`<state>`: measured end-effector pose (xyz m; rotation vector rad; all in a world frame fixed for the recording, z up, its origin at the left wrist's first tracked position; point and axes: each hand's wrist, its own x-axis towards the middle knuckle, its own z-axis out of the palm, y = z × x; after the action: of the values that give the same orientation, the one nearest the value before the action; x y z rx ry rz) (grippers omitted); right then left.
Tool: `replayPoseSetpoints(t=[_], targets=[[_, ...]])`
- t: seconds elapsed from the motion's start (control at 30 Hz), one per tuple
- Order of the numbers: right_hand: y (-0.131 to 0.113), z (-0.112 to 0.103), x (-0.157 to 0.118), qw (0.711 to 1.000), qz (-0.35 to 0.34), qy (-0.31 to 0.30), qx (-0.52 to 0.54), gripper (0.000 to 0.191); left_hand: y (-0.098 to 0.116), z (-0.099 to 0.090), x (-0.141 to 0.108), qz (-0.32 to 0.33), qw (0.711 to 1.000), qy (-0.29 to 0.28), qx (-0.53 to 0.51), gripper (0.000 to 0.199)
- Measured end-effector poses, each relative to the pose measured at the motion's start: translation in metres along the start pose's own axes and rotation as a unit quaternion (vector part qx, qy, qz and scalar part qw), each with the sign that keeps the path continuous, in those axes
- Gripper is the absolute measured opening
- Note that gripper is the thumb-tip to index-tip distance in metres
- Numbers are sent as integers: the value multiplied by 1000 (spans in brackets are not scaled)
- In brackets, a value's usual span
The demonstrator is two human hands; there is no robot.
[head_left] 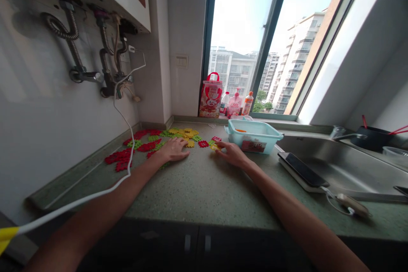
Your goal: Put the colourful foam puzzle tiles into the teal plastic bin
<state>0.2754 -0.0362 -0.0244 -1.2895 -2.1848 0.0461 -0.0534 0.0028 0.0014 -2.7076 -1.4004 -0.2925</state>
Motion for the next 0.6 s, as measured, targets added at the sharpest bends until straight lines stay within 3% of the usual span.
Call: replayPoseSetpoints(t=[0.33,0.43,0.6], targets=[[-21,-1,-1,997,-63,18,35,34,37,-18,-21,164,984,-11,-74,37],[-27,1,-1,995,-89,20,36,31,36,-18,-20,187,978,5,-95,41],[-38,9,1,992,-117,-8,50,25,23,-12,-11,173,978,50,-104,43]])
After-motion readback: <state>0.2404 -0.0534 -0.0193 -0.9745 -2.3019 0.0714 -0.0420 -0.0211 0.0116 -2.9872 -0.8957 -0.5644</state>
